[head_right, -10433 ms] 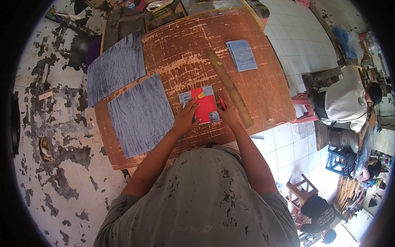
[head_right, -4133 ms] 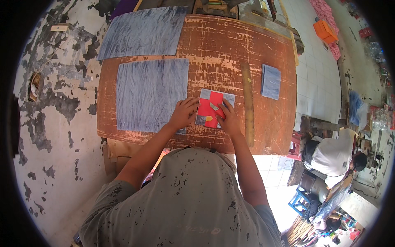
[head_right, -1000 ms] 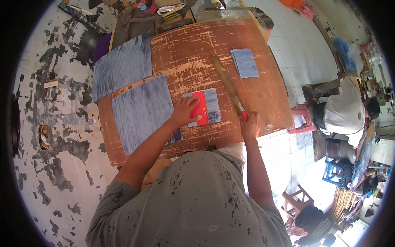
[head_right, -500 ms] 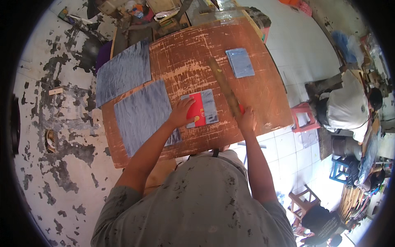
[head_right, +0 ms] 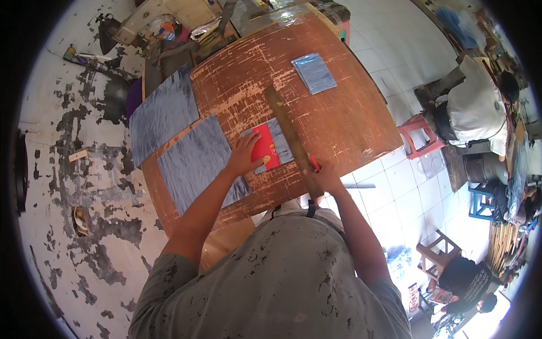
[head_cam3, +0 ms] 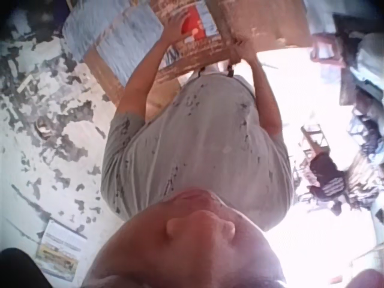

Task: The person cuts sheets of patterned paper on a wooden table using a wooden ruler and a knife, then aligns a template on the paper and trims the edges with the knife.

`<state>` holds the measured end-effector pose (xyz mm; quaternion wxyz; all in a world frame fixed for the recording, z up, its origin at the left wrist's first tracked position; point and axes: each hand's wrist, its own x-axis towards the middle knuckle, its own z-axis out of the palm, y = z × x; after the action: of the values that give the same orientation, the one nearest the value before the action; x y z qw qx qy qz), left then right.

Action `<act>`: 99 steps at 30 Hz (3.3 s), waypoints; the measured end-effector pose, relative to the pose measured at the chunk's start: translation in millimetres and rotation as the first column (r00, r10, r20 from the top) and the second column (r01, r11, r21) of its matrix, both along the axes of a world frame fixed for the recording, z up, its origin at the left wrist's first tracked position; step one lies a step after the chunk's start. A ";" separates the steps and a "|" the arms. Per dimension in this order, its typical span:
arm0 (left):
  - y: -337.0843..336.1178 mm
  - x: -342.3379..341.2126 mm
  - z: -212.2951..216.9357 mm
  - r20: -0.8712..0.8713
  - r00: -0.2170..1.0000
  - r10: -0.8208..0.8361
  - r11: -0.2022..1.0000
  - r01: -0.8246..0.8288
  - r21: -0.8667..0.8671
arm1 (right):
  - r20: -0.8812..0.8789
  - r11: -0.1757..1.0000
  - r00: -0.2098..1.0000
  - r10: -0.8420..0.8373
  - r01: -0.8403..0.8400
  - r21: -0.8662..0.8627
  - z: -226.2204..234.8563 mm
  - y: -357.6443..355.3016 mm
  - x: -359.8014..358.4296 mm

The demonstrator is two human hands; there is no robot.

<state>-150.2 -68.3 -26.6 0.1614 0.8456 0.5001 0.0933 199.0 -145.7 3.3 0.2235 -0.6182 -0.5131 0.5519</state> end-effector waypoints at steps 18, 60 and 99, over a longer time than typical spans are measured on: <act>3.6 -14.4 -15.3 0.183 0.975 -0.125 0.987 0.104 0.124 | 0.086 1.000 0.996 0.013 -0.013 -0.007 -36.5 -51.0 -72.9; 13.5 -14.7 -16.8 0.015 0.984 -0.178 0.976 0.175 0.126 | 0.380 0.952 0.915 -0.134 0.012 0.306 -30.5 -67.7 -124.0; 13.6 -9.8 -18.9 0.022 0.989 -0.145 0.984 0.142 0.104 | 0.393 0.954 0.913 -0.104 -0.020 0.298 -28.0 -63.7 -120.3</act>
<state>-160.0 -54.8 -45.5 0.1315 0.8853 0.4299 0.1193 78.6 -209.4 -24.7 0.2145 -0.6895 -0.6112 0.3239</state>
